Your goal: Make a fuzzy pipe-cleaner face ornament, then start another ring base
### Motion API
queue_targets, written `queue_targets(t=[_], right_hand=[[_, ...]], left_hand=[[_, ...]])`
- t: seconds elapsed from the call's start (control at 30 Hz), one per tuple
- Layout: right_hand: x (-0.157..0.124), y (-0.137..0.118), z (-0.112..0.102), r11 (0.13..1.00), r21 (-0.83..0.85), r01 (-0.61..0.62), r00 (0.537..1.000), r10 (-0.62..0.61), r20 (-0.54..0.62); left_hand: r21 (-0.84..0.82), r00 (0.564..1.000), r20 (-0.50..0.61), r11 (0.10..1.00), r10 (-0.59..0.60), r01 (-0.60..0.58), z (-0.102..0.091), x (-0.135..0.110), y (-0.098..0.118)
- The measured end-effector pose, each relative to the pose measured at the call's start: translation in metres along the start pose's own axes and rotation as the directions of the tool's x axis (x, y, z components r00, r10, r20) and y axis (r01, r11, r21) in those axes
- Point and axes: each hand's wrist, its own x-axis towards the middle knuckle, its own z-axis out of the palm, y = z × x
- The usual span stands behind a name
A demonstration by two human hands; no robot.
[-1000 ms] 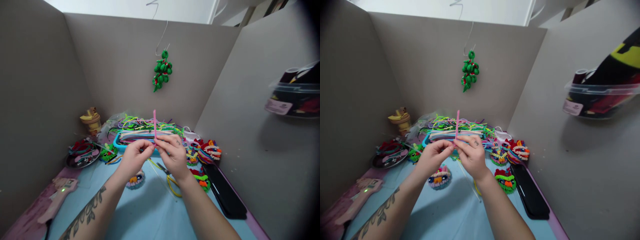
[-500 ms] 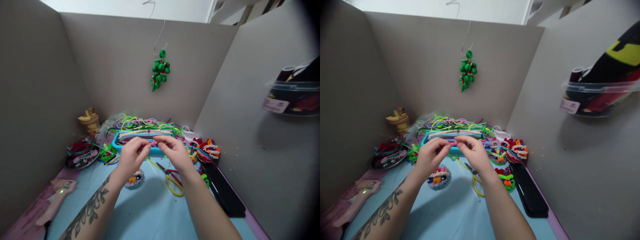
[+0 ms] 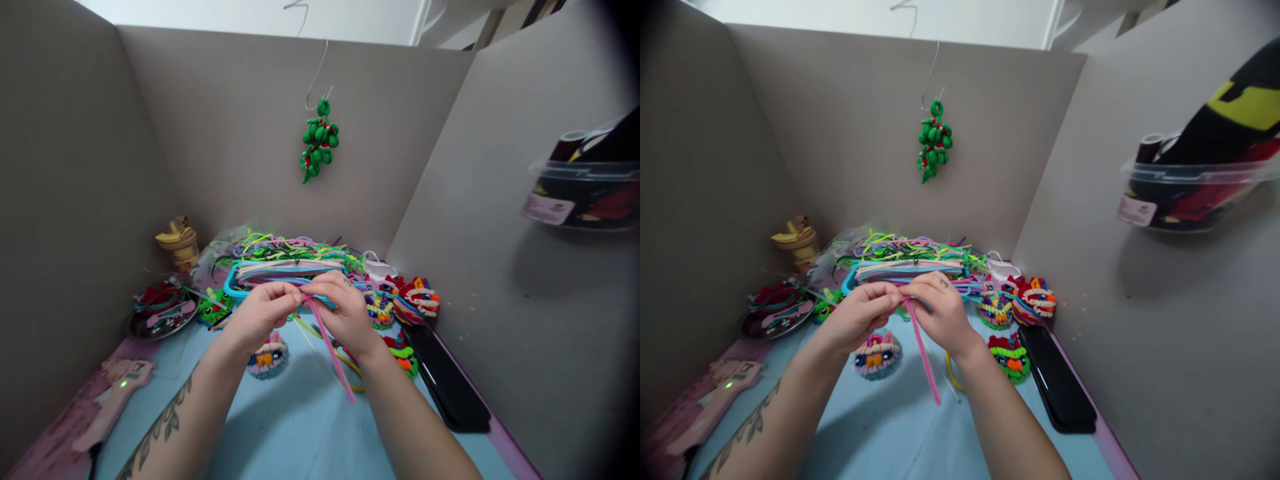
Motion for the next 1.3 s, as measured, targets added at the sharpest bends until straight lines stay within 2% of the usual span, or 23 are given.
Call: queue_targets(t=[0.1,0.2,0.3,0.37,0.43,0.5,0.57,0.6,0.63,0.67,0.7,0.73,0.8,0.83,0.9,0.97,1.07,1.17,1.3], right_hand=[[0.0,0.001,-0.002,1.0,-0.009,-0.026,1.0,0.026,0.014],[0.001,0.001,-0.005,0.997,-0.001,-0.073,0.996,0.072,0.045],[0.003,0.001,-0.007,0.98,0.086,-0.181,0.983,0.176,0.059],[0.004,0.002,-0.009,0.941,0.175,-0.291,0.956,0.28,0.083],[0.003,0.005,-0.009,0.862,0.275,-0.425,0.905,0.404,0.132],[0.002,0.01,-0.008,0.733,0.379,-0.565,0.824,0.526,0.21],[0.001,0.014,-0.006,0.576,0.469,-0.669,0.734,0.609,0.299],[0.001,0.015,-0.006,0.509,0.497,-0.703,0.697,0.633,0.337],[0.001,0.016,-0.005,0.464,0.515,-0.721,0.674,0.643,0.364],[0.001,0.017,-0.004,0.451,0.527,-0.72,0.673,0.638,0.375],[0.002,0.016,-0.004,0.472,0.533,-0.702,0.694,0.621,0.364],[0.002,0.014,-0.005,0.526,0.53,-0.665,0.733,0.596,0.329],[0.004,0.01,-0.007,0.7,0.473,-0.535,0.834,0.527,0.163],[0.004,0.007,-0.008,0.796,0.4,-0.454,0.879,0.473,0.056],[0.003,0.002,-0.01,0.941,0.185,-0.285,0.945,0.308,-0.11],[0.001,-0.002,-0.011,0.992,-0.011,-0.125,0.983,0.122,-0.138],[-0.002,-0.002,-0.01,0.992,-0.123,0.033,0.996,-0.043,-0.075],[-0.003,0.0,-0.007,0.986,-0.138,0.091,0.994,-0.098,-0.048],[0.0,0.0,-0.005,0.991,-0.114,0.068,0.995,-0.075,-0.062]], left_hand=[[0.141,0.996,-0.046,0.987,0.08,-0.072,0.001,-0.001,0.0],[0.381,0.973,-0.058,0.906,0.224,-0.186,0.002,-0.003,0.001],[0.621,0.923,-0.018,0.728,0.385,-0.292,0.003,-0.005,0.0],[0.738,0.861,0.055,0.56,0.506,-0.376,0.003,-0.005,-0.003],[0.809,0.779,0.159,0.372,0.607,-0.455,0.001,-0.004,-0.007],[0.839,0.706,0.262,0.207,0.658,-0.504,0.001,-0.003,-0.012],[0.845,0.665,0.332,0.102,0.669,-0.524,0.001,-0.001,-0.016],[0.842,0.655,0.343,0.087,0.674,-0.532,0.001,-0.001,-0.016],[0.84,0.654,0.328,0.107,0.681,-0.532,0.002,0.0,-0.016],[0.84,0.67,0.279,0.164,0.688,-0.518,0.004,0.0,-0.016],[0.835,0.703,0.2,0.257,0.682,-0.487,0.005,0.0,-0.014],[0.814,0.751,0.102,0.379,0.653,-0.44,0.007,0.0,-0.012],[0.697,0.856,-0.081,0.643,0.511,-0.318,0.009,0.0,-0.008],[0.607,0.899,-0.137,0.753,0.416,-0.256,0.01,0.0,-0.005],[0.409,0.948,-0.185,0.897,0.26,-0.166,0.011,0.0,-0.003],[0.256,0.965,-0.196,0.959,0.172,-0.119,0.01,0.001,-0.002],[0.145,0.973,-0.197,0.985,0.12,-0.093,0.008,0.002,-0.004],[0.138,0.978,-0.177,0.987,0.112,-0.088,0.007,0.002,-0.006],[0.226,0.974,-0.131,0.962,0.185,-0.152,0.006,0.0,-0.003]])
